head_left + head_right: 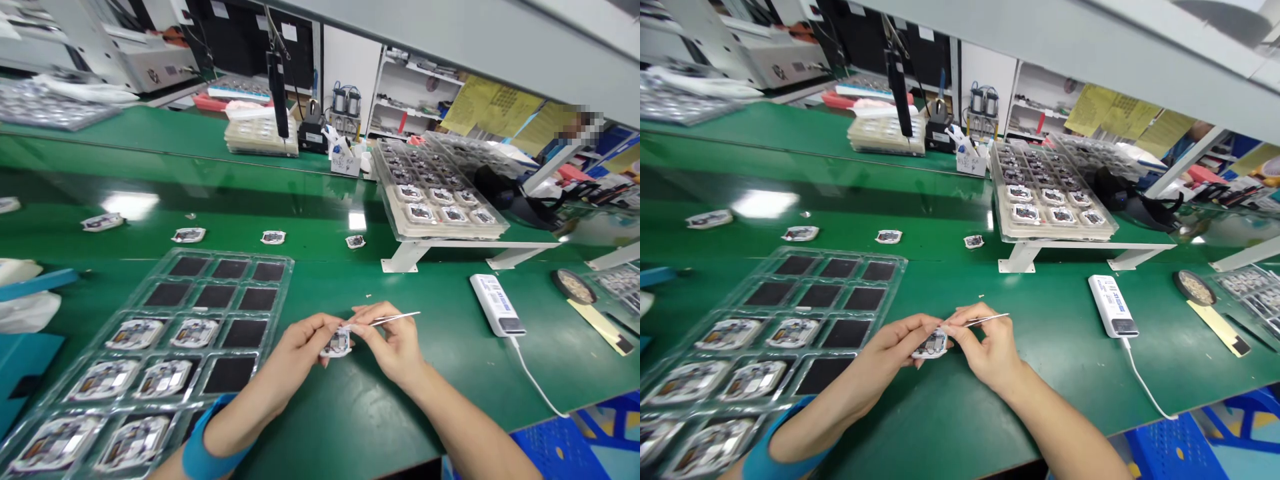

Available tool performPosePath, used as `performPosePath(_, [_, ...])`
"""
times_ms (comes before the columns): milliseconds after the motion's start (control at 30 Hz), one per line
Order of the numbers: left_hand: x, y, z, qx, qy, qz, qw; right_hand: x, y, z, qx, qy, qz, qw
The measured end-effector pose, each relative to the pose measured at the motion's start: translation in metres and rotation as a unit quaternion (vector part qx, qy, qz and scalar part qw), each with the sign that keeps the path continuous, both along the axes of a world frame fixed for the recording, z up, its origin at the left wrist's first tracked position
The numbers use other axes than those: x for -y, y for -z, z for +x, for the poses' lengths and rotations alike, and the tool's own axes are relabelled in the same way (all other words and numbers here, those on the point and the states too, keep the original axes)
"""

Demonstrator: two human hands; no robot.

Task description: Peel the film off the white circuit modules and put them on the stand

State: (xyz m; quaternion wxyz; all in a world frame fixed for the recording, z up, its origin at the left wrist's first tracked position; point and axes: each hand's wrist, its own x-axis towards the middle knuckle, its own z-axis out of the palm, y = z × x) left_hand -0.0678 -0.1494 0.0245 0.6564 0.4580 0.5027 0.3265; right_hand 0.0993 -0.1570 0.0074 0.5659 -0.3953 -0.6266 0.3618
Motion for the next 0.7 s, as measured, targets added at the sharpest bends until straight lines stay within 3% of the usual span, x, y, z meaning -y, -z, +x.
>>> performPosePath(133, [0.0, -0.0011, -0.0018, 0.007, -0.003, -0.012, 1.0, 0.0002, -0.0021, -0.0005, 0.012, -0.002, 0.012, 1.0])
performPosePath(367, [-0.0021, -0.0001, -0.0044, 0.025, 0.016, -0.031, 0.999, 0.0009, -0.0006, -0.0007, -0.048, 0.005, -0.041, 0.998])
performPosePath(700, [-0.0011, -0.0012, -0.0034, 0.04, 0.01, -0.024, 0.999, 0.0003, 0.0039, -0.0015, -0.025, 0.009, 0.012, 1.0])
